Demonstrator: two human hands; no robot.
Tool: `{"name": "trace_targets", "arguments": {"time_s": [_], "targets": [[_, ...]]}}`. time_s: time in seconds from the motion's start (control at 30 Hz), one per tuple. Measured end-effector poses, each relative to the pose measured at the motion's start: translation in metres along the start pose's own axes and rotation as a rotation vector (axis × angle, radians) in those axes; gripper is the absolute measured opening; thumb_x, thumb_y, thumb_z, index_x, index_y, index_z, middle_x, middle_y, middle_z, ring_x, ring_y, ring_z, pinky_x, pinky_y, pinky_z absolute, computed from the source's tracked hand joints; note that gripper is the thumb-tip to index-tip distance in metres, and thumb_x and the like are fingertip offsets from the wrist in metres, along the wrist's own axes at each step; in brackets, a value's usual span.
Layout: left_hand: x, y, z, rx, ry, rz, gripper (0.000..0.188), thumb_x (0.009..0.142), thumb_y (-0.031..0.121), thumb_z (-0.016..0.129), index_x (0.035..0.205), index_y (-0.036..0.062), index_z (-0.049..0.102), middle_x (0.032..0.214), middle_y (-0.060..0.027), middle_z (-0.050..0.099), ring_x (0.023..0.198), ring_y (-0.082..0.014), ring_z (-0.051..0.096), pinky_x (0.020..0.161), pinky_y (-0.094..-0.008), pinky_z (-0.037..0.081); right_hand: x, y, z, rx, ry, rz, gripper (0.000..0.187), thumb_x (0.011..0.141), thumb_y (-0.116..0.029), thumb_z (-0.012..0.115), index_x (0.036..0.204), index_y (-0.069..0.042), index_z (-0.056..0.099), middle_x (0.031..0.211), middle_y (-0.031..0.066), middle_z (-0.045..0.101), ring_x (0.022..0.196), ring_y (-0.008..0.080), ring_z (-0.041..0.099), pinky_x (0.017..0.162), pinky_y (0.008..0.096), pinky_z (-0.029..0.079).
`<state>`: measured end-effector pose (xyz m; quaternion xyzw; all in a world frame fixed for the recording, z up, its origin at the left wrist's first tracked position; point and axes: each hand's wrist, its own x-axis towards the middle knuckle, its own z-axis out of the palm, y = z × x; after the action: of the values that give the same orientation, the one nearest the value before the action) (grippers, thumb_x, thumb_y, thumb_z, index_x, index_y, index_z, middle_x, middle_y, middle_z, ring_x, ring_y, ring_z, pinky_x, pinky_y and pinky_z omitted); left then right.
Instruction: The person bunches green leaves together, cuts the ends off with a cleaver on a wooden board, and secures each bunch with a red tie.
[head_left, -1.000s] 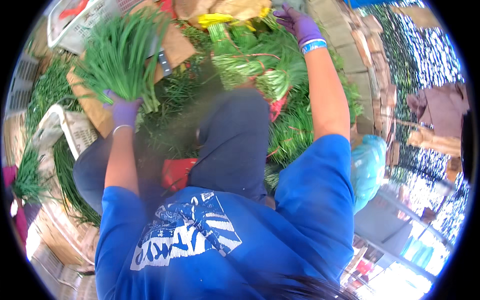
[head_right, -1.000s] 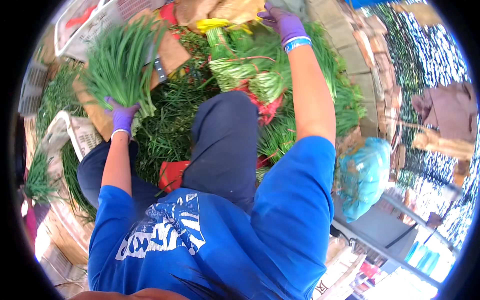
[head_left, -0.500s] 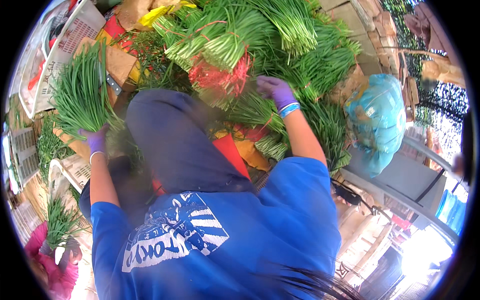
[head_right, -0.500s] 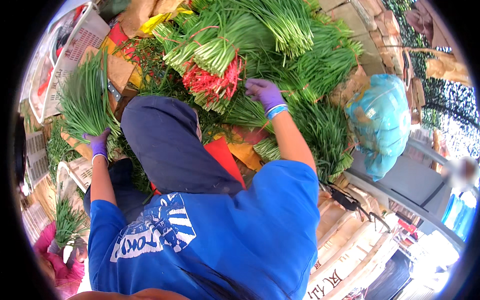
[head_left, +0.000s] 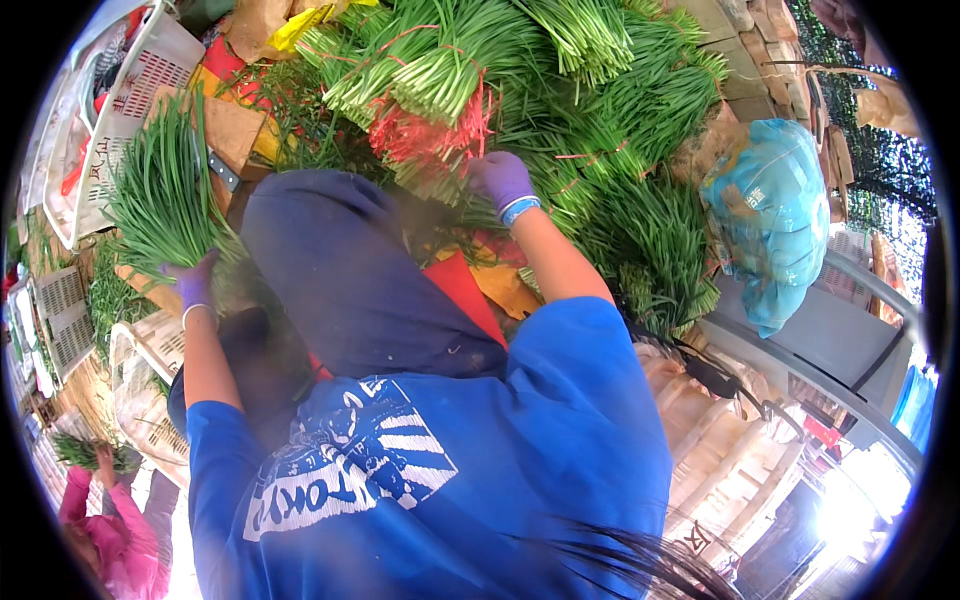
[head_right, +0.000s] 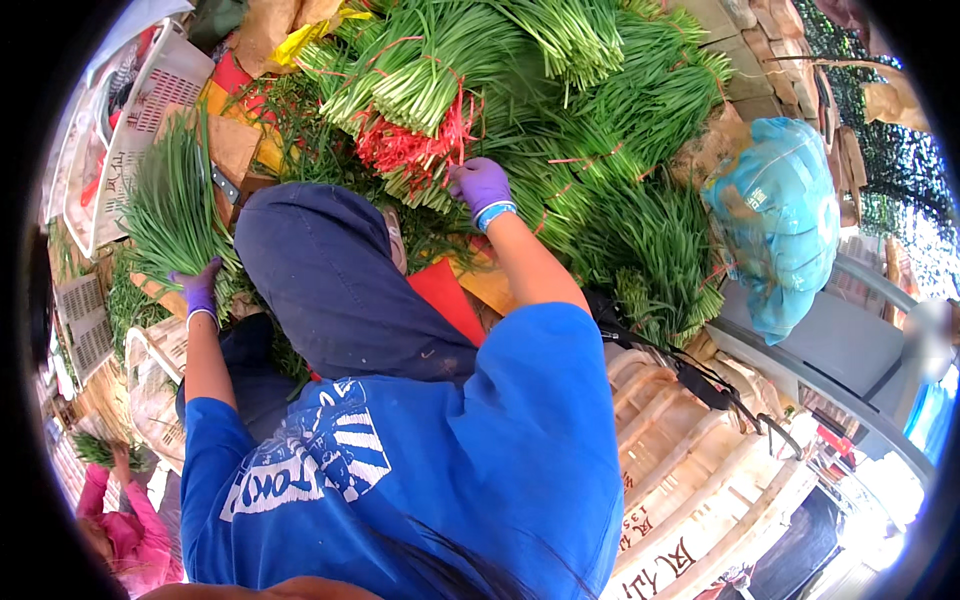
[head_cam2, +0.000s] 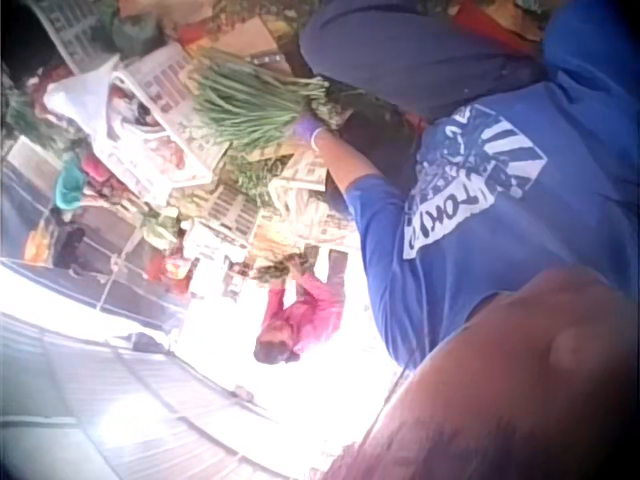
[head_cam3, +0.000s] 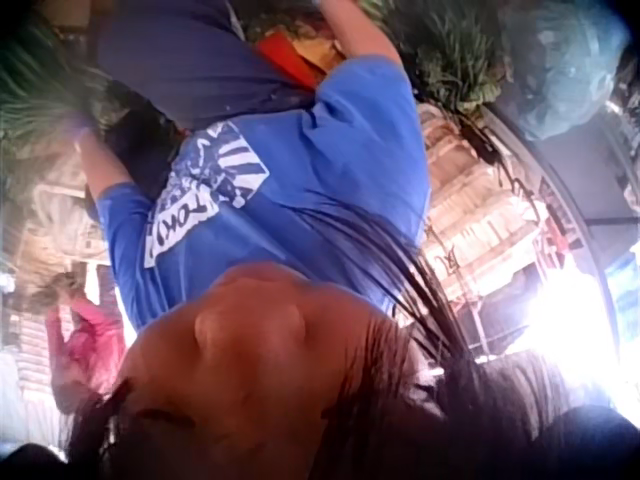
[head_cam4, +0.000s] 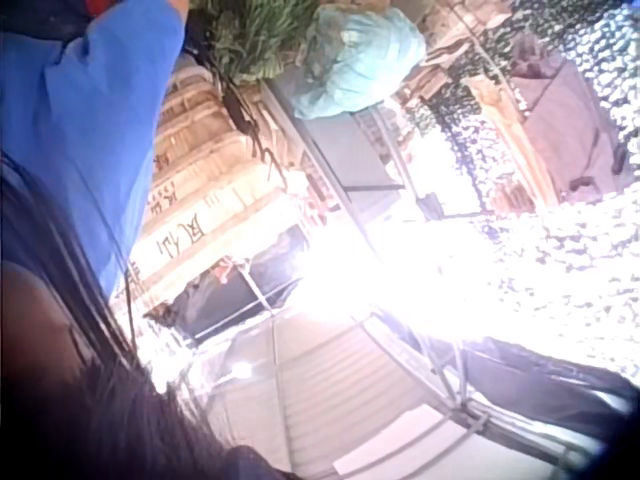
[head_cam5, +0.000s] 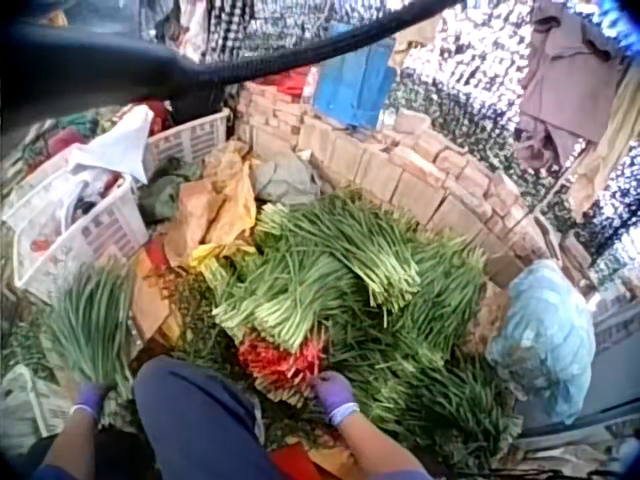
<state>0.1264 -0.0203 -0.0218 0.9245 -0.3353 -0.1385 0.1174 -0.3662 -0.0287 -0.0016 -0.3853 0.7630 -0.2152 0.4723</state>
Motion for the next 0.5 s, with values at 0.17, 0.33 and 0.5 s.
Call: {"name": "trace_targets", "arguments": {"time_s": [0.17, 0.33, 0.5], "targets": [[0.003, -0.003, 0.004, -0.016, -0.008, 0.0, 0.124, 0.049, 0.04, 0.081, 0.135, -0.0038, 0.003, 0.142, -0.0188, 0.01, 0.129, -0.0332, 0.016, 0.106, -0.035, 0.018, 0.011, 0.02, -0.004, 0.283, -0.137, -0.013, 0.017, 0.08, -0.017, 0.058, 0.076, -0.001, 0.064, 0.054, 0.0048, 0.056, 0.046, 0.0105, 0.051, 0.045, 0.0232, 0.041], [0.0, -0.005, 0.007, -0.121, 0.022, 0.102, 0.122, 0.051, 0.036, 0.079, 0.135, -0.0009, -0.001, 0.14, -0.0225, 0.012, 0.129, -0.0346, 0.017, 0.106, -0.0367, 0.019, 0.033, 0.041, -0.04, 0.592, -0.256, 0.059, 0.02, 0.082, -0.021, 0.057, 0.092, -0.005, 0.063, 0.065, 0.0068, 0.06, 0.047, 0.0113, 0.051, 0.046, 0.0229, 0.043], [0.003, -0.002, 0.011, -0.096, 0.016, 0.026, 0.117, 0.051, 0.036, 0.079, 0.135, -0.0014, 0.007, 0.139, -0.0227, 0.015, 0.126, -0.0319, 0.023, 0.106, -0.0341, 0.019, 0.067, 0.107, -0.037, 0.732, 0.06, 0.456, 0.033, 0.079, -0.021, 0.061, 0.108, -0.007, 0.054, 0.073, 0.0103, 0.062, 0.049, 0.0129, 0.05, 0.047, 0.0251, 0.044]]}}
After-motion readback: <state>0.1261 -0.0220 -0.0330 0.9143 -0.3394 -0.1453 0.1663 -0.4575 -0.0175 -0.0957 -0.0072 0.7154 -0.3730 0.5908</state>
